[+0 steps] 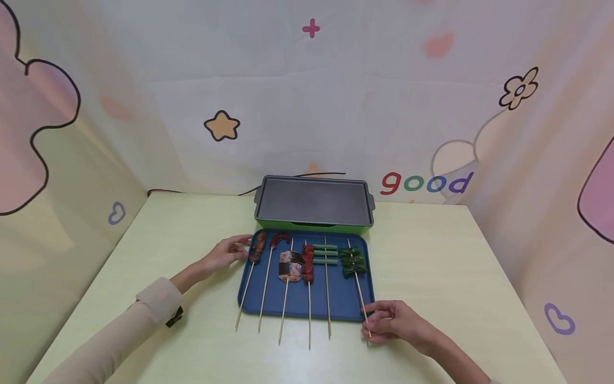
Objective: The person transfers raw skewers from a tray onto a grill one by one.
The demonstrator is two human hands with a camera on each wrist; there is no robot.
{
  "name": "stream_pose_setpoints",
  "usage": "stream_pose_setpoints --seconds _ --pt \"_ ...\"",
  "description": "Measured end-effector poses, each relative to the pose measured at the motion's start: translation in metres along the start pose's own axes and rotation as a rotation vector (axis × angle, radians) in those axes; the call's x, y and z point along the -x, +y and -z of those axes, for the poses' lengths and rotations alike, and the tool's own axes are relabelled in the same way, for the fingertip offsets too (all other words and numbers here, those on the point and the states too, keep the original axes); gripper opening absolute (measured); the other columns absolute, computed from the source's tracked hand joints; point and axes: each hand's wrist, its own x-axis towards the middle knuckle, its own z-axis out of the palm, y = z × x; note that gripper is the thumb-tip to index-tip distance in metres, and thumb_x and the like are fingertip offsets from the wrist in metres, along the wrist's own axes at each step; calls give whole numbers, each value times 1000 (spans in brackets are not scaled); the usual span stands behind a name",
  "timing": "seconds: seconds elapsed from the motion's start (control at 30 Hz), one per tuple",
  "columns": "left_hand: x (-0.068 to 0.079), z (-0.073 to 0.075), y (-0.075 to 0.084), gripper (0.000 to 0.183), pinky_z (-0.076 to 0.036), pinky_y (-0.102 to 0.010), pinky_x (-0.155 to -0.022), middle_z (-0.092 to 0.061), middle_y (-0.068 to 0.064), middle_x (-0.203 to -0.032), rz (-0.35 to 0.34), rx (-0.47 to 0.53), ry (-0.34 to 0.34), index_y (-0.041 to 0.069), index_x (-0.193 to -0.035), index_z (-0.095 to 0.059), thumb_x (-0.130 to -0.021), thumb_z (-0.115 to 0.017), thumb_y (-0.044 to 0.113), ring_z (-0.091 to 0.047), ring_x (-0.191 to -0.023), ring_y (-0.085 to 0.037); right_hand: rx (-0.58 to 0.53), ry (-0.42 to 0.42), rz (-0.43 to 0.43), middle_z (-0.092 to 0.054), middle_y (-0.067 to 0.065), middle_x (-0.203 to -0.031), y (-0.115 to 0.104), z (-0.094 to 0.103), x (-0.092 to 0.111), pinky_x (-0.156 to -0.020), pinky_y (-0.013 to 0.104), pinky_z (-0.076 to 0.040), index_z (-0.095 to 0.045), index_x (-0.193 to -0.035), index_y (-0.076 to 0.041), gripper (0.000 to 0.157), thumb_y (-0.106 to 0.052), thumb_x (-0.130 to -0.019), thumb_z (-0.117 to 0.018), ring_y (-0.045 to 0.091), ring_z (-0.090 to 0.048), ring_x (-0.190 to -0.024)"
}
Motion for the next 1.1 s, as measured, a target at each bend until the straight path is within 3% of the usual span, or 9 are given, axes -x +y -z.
stream_pose_setpoints --seconds 0.43,0.7,1.0,1.1 --pt "2 1 -1 55 -53 -32 -93 -54 -28 -144 -11 18 -4 -2 -153 -42 -100 -56 0 -65 -117 -33 28 19 -16 -72 4 -109 5 1 7 -87 33 -63 -36 -142 22 55 -6 -102 -61 14 -72 -102" --pt "3 -1 0 56 -54 -37 -95 -53 -31 -142 -48 28 -12 -5 -153 -40 -100 -57 0 -64 -117 -38 86 -7 39 -70 4 -110 4 0 13 -85 30 -63 -35 -142 22 54 -6 -103 -58 12 -71 -100" --pt "3 -1 1 55 -53 -32 -92 -53 -31 -142 -38 26 -11 -5 -153 -41 -99 -55 -2 -64 -118 -37 156 -28 137 -70 1 -107 -8 -7 10 -83 27 -61 -38 -141 20 50 -6 -103 -56 11 -70 -96" --pt "2 -1 0 55 -53 -32 -93 -54 -31 -142 -37 21 -13 -5 -153 -41 -99 -55 -2 -64 -116 -36 171 0 170 -70 3 -109 -14 -10 7 -84 27 -62 -36 -143 20 52 -6 -103 -56 11 -71 -98"
